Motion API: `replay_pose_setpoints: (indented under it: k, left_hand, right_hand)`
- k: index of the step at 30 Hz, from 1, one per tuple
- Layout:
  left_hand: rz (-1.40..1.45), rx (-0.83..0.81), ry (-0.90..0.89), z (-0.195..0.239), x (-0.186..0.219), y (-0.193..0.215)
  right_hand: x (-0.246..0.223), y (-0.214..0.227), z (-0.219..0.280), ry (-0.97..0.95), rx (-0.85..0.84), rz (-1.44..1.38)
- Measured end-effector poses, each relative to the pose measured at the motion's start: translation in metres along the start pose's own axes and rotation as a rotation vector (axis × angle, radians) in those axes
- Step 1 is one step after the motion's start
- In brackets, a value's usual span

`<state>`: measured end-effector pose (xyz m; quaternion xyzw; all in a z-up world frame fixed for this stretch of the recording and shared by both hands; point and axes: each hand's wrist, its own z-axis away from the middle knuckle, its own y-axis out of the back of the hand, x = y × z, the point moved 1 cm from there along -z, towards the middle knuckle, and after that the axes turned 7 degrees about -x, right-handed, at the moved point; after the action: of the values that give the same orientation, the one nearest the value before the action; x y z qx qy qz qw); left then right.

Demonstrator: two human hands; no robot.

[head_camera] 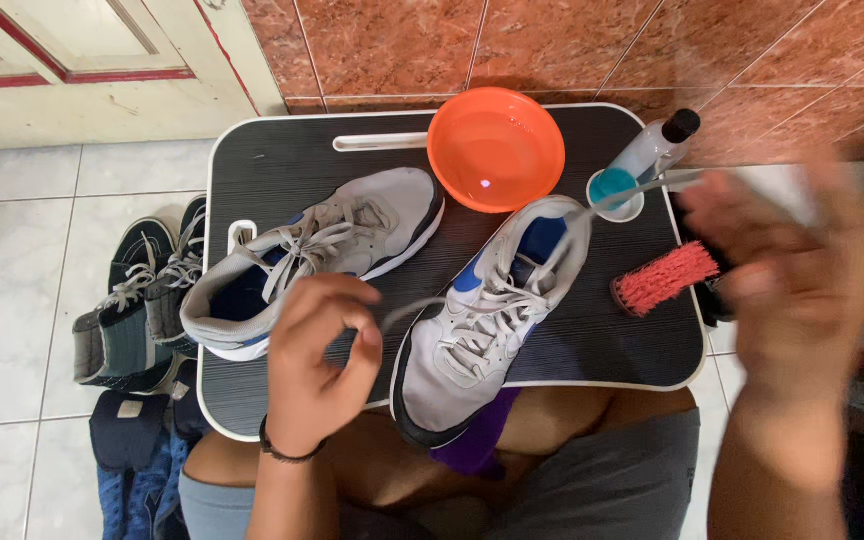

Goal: The person cleans a shoe with a purple cloth, then threads a lace through the eyelets of the shoe.

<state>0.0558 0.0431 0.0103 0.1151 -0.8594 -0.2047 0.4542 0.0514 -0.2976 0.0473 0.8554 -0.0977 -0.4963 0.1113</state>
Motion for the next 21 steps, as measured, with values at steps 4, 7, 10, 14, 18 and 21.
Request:
replay_pose_setpoints:
  k: [4, 7, 10, 14, 18, 21]
  left_hand:
    - [0.300, -0.221, -0.094, -0.007, 0.010, -0.006]
    - [0.191, -0.205, -0.110, -0.013, 0.016, -0.017]
    - [-0.010, -0.169, -0.184, -0.027, 0.022, -0.035]
    - [-0.150, -0.195, -0.277, -0.045, 0.017, -0.069]
    - [-0.129, -0.308, -0.300, -0.058, -0.002, -0.093]
    - [-0.030, -0.305, -0.254, -0.066, -0.006, -0.093]
  right_hand:
    - [0.016, -0.037, 0.009, -0.097, -0.145, 0.199]
    - [0.022, -0.061, 0.022, -0.214, -0.092, 0.383]
    - [0.027, -0.074, 0.029, -0.247, -0.090, 0.420]
    - [0.033, -0.078, 0.022, 0.053, -0.088, 0.469]
    - [0.025, -0.079, 0.016, 0.064, -0.088, 0.533]
    - [0.032, -0.082, 0.020, 0.061, -0.107, 0.470]
